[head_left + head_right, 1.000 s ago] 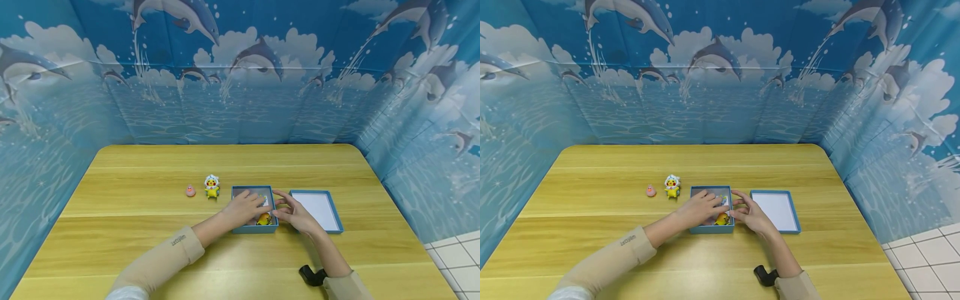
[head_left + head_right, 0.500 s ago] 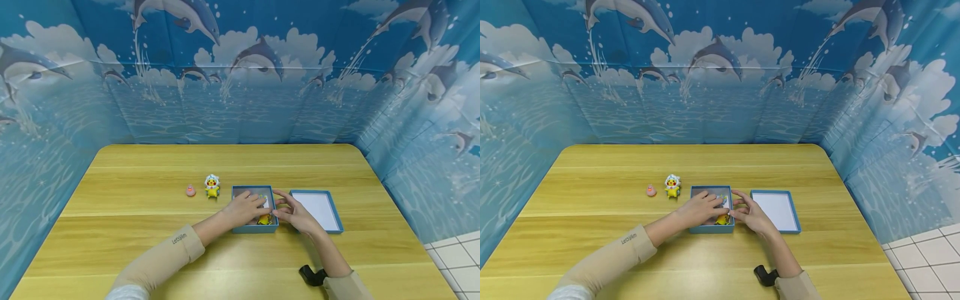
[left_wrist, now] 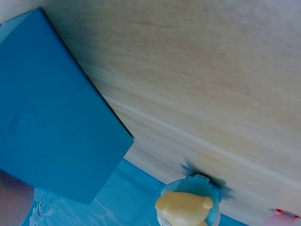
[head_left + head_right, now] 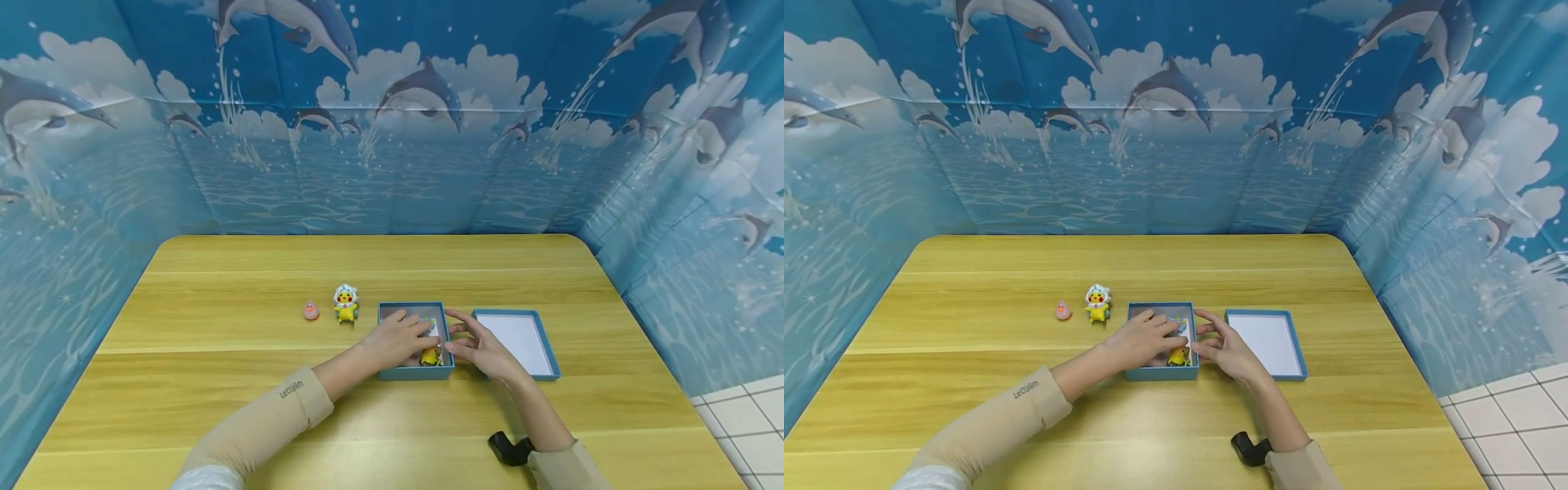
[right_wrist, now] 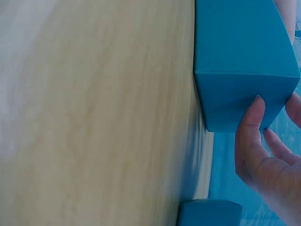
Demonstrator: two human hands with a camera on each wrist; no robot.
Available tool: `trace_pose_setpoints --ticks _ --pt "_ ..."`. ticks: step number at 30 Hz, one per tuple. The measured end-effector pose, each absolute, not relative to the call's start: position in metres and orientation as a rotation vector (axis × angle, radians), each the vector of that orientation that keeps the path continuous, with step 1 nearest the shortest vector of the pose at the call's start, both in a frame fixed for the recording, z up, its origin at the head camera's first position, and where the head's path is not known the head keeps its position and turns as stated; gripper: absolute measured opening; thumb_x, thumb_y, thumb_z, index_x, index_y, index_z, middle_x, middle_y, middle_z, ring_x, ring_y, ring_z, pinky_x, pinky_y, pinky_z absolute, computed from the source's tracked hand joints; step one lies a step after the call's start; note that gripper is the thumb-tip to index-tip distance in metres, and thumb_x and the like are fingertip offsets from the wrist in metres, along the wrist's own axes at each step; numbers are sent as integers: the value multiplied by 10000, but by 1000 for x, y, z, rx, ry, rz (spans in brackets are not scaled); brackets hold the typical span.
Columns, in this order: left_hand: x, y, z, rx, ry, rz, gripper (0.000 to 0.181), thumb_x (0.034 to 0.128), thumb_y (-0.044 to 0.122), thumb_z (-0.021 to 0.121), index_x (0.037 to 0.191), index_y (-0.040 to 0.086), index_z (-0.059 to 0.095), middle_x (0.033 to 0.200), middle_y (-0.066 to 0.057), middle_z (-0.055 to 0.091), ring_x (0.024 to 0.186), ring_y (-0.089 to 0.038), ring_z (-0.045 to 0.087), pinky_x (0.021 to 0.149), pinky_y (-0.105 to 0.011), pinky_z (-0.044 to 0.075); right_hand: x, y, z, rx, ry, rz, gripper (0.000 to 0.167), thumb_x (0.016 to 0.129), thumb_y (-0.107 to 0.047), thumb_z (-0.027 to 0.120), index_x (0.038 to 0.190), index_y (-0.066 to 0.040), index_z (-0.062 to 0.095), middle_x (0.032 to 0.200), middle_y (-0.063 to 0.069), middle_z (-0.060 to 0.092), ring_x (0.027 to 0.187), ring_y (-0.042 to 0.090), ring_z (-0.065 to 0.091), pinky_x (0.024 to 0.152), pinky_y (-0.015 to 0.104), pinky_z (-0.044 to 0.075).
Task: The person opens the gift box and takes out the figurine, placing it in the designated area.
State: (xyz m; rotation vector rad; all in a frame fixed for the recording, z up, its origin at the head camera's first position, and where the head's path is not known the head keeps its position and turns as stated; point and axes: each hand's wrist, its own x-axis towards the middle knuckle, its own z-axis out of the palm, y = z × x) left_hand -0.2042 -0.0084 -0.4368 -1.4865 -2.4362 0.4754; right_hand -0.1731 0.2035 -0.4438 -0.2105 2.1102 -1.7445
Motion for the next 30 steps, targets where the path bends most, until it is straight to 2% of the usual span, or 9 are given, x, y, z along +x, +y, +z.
trace_pose_setpoints --ticks 5,9,15,21,30 --pt "-205 -9 -438 -1458 -2482 484 503 818 627 477 1221 327 498 1269 73 505 1067 -118 476 913 -312 383 -173 204 -445 -207 2123 -1732 645 881 -127 601 1430 -134 264 1233 219 354 1023 327 526 794 306 496" --pt "-206 -9 -438 -1443 -2492 470 461 825 614 482 1175 315 515 1272 76 504 1039 -111 472 865 -287 382 -174 204 -445 -205 2120 -1735 644 881 -115 598 1430 -131 262 1231 220 353 1003 288 534 786 298 498" --pt "-206 -8 -439 -1481 -2462 486 564 791 607 541 1276 333 457 1253 66 502 1064 -120 473 937 -320 376 -174 204 -446 -221 2108 -1743 643 887 -105 588 1434 -123 249 1229 232 360 1005 285 542 789 301 499" --pt "-206 -6 -438 -1499 -2466 535 639 797 621 503 1368 360 383 1260 67 498 1109 -126 466 967 -331 360 -174 205 -446 -228 2102 -1749 645 891 -90 579 1437 -113 238 1237 251 349 1009 290 540 790 297 501" --pt "-207 -1 -442 -1539 -2428 516 553 806 610 494 1290 345 454 1194 70 514 1079 -116 478 941 -315 382 -175 206 -447 -237 2102 -1745 647 888 -112 588 1436 -119 246 1235 248 358 1016 278 543 792 306 501"
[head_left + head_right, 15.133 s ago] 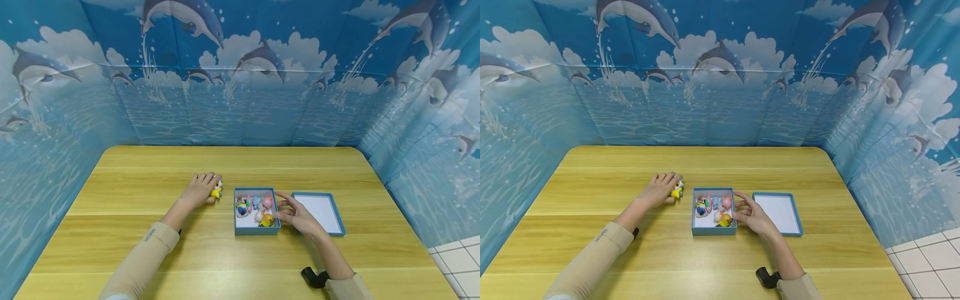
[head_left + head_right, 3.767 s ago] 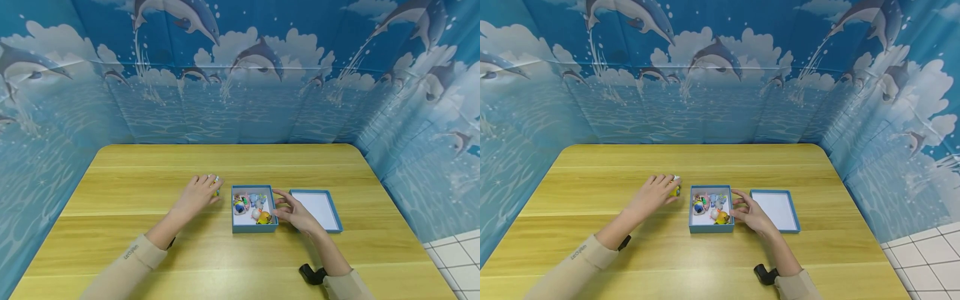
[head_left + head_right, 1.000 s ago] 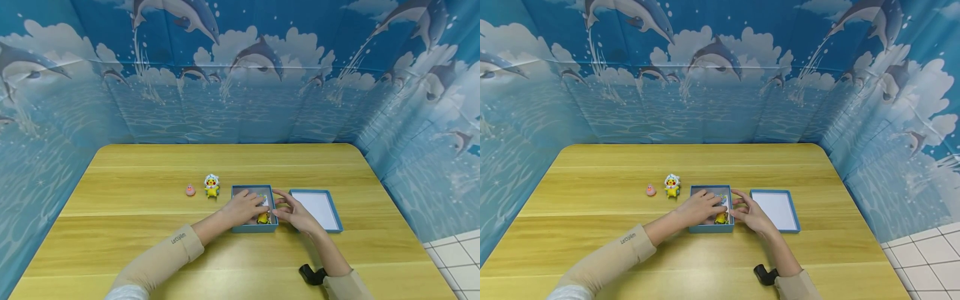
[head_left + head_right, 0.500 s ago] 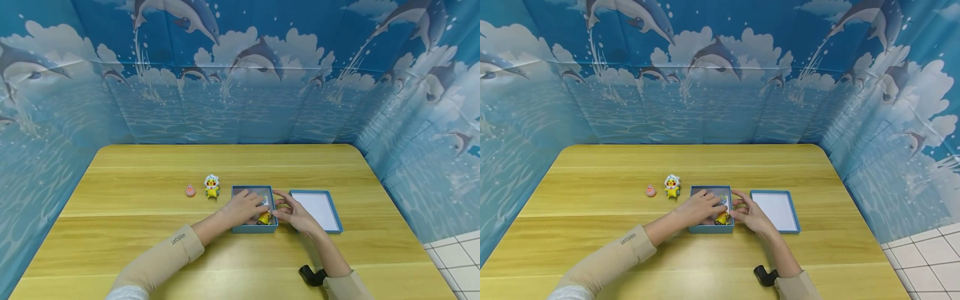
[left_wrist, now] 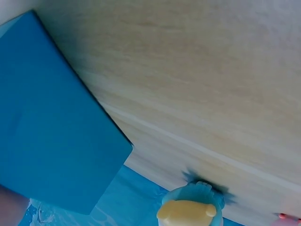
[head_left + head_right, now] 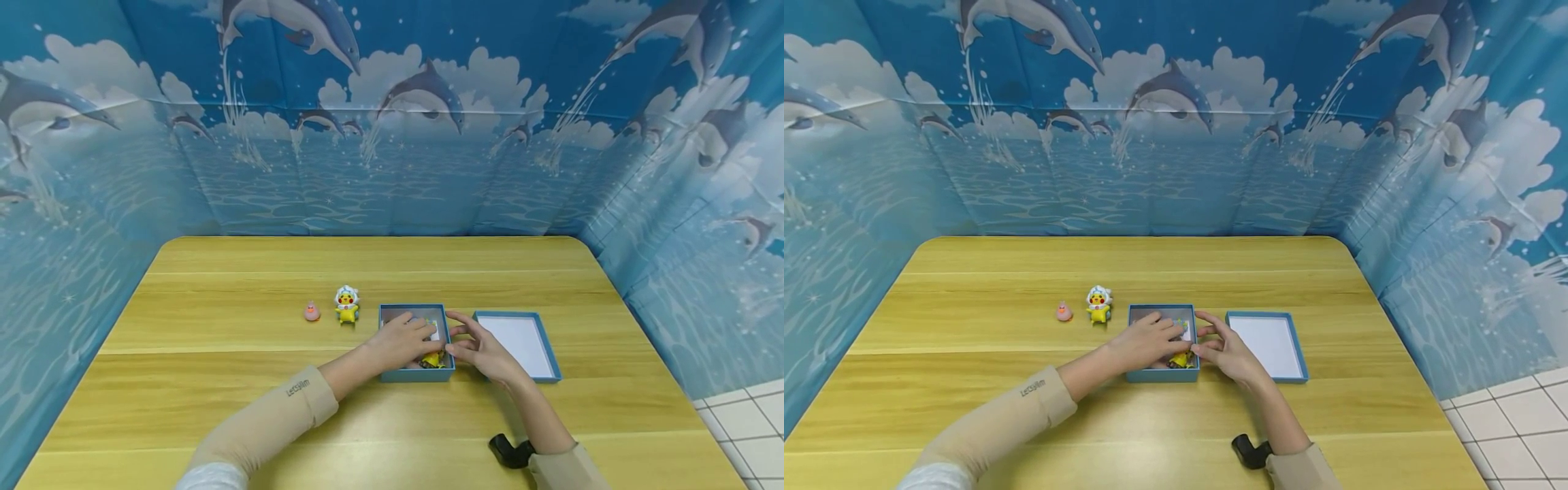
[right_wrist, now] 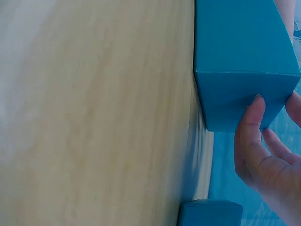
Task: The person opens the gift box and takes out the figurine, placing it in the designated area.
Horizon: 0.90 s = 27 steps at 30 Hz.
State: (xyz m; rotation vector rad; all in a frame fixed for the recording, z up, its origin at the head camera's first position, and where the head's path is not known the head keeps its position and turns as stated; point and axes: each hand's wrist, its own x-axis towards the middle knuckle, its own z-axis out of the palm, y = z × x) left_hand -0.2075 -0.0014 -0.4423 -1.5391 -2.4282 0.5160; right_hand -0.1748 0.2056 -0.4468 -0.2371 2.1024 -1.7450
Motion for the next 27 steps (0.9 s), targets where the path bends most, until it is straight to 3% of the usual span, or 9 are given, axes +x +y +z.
trace_pose_setpoints --ticks 13,27 --pt "-211 -2 -442 -1532 -2454 455 618 801 661 457 1273 261 481 1253 62 507 1081 -113 472 894 -307 391 -175 207 -447 -238 2118 -1714 659 879 -161 608 1435 -135 255 1235 220 360 1031 340 523 797 311 495" --pt "-212 -4 -439 -1484 -2522 405 636 803 658 473 1268 226 503 1284 56 500 1102 -130 459 914 -316 373 -174 206 -446 -232 2118 -1717 654 884 -127 597 1437 -121 249 1232 222 363 1011 307 538 781 304 499"
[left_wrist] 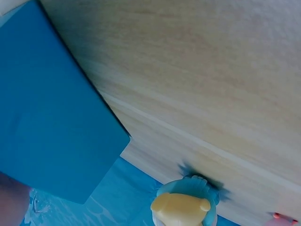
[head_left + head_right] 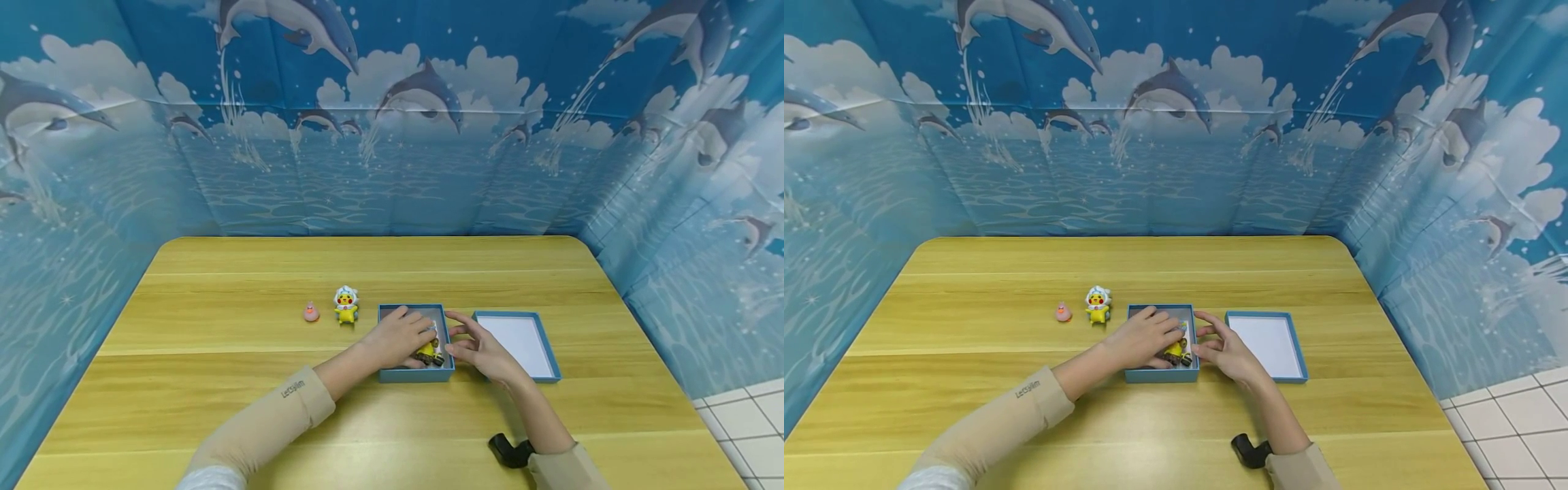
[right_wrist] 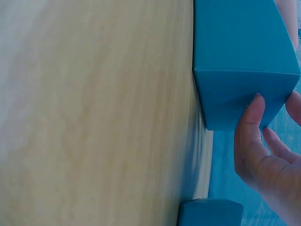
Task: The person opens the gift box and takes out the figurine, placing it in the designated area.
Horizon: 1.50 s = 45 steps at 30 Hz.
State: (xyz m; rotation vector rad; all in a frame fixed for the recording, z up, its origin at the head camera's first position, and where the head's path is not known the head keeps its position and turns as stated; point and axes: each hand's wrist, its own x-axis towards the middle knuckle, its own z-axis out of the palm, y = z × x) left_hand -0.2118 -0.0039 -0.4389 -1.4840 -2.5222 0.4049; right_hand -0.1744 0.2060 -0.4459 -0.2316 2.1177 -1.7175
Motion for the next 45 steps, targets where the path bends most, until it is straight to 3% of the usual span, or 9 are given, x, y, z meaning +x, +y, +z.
trace_pose_setpoints --ticks 16,38,45 --pt "-209 -12 -436 -1428 -2561 283 597 821 610 500 1260 206 503 1271 34 499 1139 -152 451 958 -346 357 -174 206 -446 -221 2107 -1729 656 880 -109 598 1436 -122 250 1233 225 355 1004 264 542 779 306 499" --pt "-220 -60 -418 -1139 -2511 88 554 802 505 604 1237 176 509 1070 -9 531 970 -191 496 856 -367 388 -171 206 -443 -217 2112 -1735 647 880 -52 582 1429 -60 241 1225 253 347 1039 364 502 808 359 497" --pt "-221 -82 -411 -1050 -2570 54 573 793 487 630 1251 164 508 1093 -30 527 998 -213 490 901 -392 379 -172 207 -444 -215 2100 -1736 654 880 -65 586 1435 -87 241 1225 229 344 1051 371 489 803 329 497"
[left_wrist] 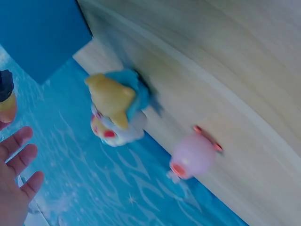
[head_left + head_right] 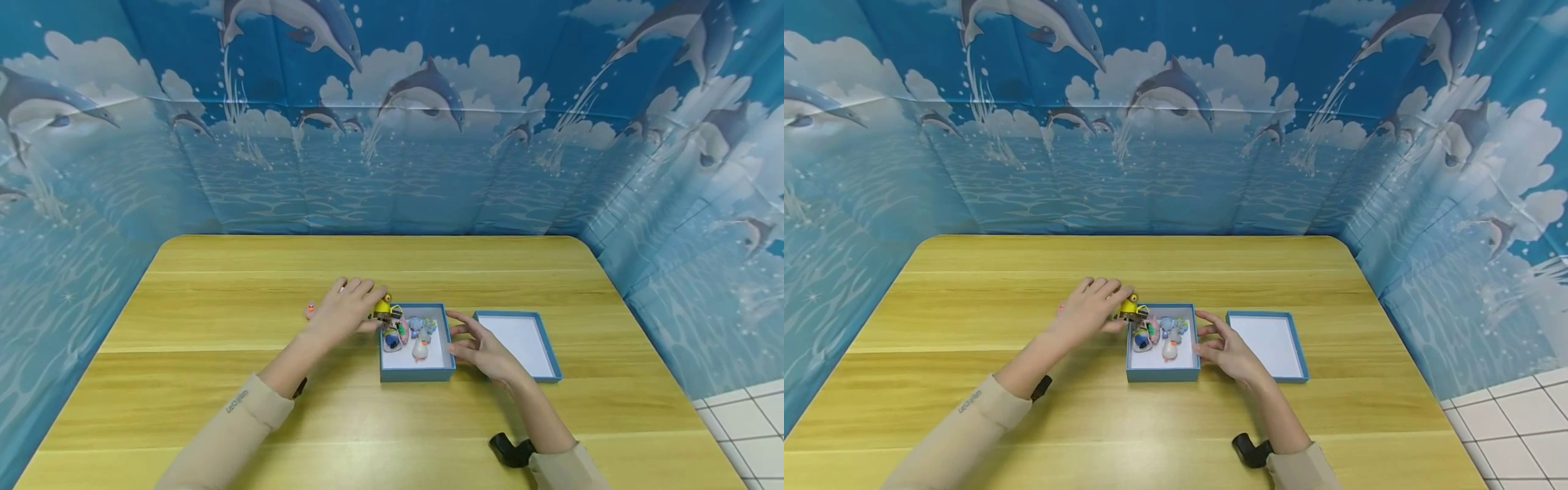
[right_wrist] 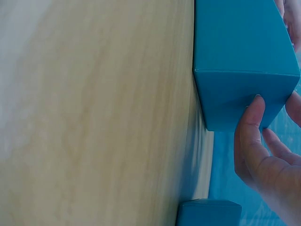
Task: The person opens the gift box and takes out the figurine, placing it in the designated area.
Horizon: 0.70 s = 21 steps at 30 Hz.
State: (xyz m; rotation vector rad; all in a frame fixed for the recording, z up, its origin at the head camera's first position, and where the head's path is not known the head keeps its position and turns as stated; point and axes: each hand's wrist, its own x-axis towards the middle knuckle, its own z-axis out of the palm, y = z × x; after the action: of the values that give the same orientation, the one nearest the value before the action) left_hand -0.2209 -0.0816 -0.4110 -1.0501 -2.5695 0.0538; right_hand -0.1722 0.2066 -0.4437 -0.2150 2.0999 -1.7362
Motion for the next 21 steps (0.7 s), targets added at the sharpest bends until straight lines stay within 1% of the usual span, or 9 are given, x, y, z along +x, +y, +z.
trace_pose_setpoints --ticks 2,9,14,21 --pt "-221 -88 -410 -1027 -2574 54 564 791 480 635 1241 165 507 1075 -31 523 976 -215 491 889 -388 381 -172 207 -444 -217 2097 -1740 655 879 -67 588 1435 -90 242 1225 227 344 1054 374 486 798 316 497" --pt "-223 -113 -410 -938 -2546 19 544 738 445 707 1156 159 508 975 -36 506 870 -227 489 809 -382 386 -172 207 -445 -222 2093 -1755 655 880 -71 588 1436 -96 244 1225 221 347 1046 378 485 786 302 499" --pt "-224 -131 -413 -887 -2572 12 553 723 422 729 1146 147 503 973 -52 504 871 -250 493 812 -400 392 -172 207 -445 -218 2091 -1755 650 881 -66 585 1436 -103 249 1222 216 348 1048 371 487 788 306 499" --pt "-223 -160 -418 -795 -2619 20 598 715 414 739 1190 137 506 994 -74 506 895 -277 495 815 -418 394 -173 207 -445 -218 2088 -1756 643 883 -58 580 1435 -110 254 1219 209 350 1055 377 486 799 321 498"
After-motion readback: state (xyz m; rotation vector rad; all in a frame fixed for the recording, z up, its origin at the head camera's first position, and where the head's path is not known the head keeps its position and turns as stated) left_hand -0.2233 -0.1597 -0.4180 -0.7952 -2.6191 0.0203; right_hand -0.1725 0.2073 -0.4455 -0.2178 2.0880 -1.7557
